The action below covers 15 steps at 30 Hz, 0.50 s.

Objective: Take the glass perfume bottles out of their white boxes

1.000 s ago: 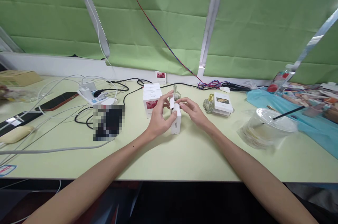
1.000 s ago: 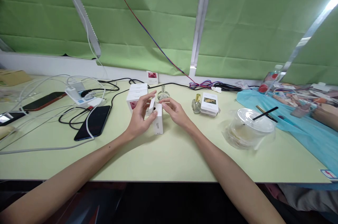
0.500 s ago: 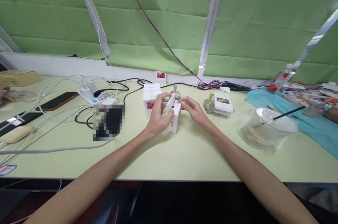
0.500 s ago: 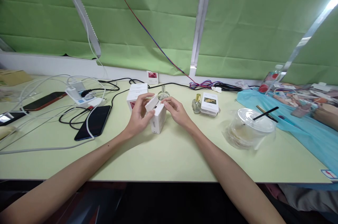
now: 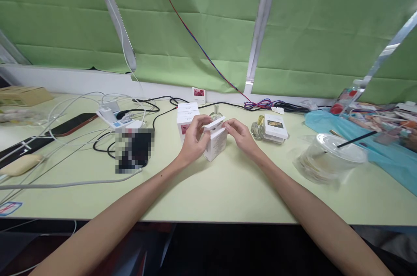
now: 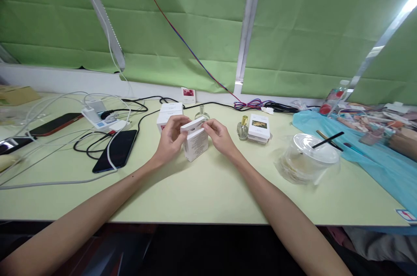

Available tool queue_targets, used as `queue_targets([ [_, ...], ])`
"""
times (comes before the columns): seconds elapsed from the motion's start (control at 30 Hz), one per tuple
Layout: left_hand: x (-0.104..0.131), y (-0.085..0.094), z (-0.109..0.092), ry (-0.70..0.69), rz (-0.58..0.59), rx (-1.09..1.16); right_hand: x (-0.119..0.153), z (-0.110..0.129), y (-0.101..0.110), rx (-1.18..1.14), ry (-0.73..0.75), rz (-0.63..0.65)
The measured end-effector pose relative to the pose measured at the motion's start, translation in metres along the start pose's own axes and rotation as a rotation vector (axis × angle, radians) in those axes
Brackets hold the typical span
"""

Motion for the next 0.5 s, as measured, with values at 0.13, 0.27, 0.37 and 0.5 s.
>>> queue_targets([
  [0.13,-0.001,0.0005,-0.0025,0.027,0.001,-0.022,-0.0003,-0.0015,0.0003,-0.011,-0.009,-0.011],
  [0.27,-0.0023,0.0013,-0.0049,0.058,-0.001,-0.026,-0.0004,-0.0008,0.001,0.024,0.005,-0.026],
  [0.37,-0.0035,0.0022,-0.0046,0.08,-0.011,-0.005,-0.0005,-0.0003,0.0018,0.034,0.003,-0.041],
  [0.5,-0.004,0.0028,-0.0032,0.133,-0.034,0.048,-0.0006,-0.0001,0.0017,-0.016,-0.015,-0.044],
])
Point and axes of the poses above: each hand's wrist, its own x-axis away from the middle knuckle, its own y-axis out of the back of the hand, z = x × y, the point moved 3 cm from there along -x, towards the middle knuckle, and after that the axes turned 11 degrees about x, right-handed, at the moved point
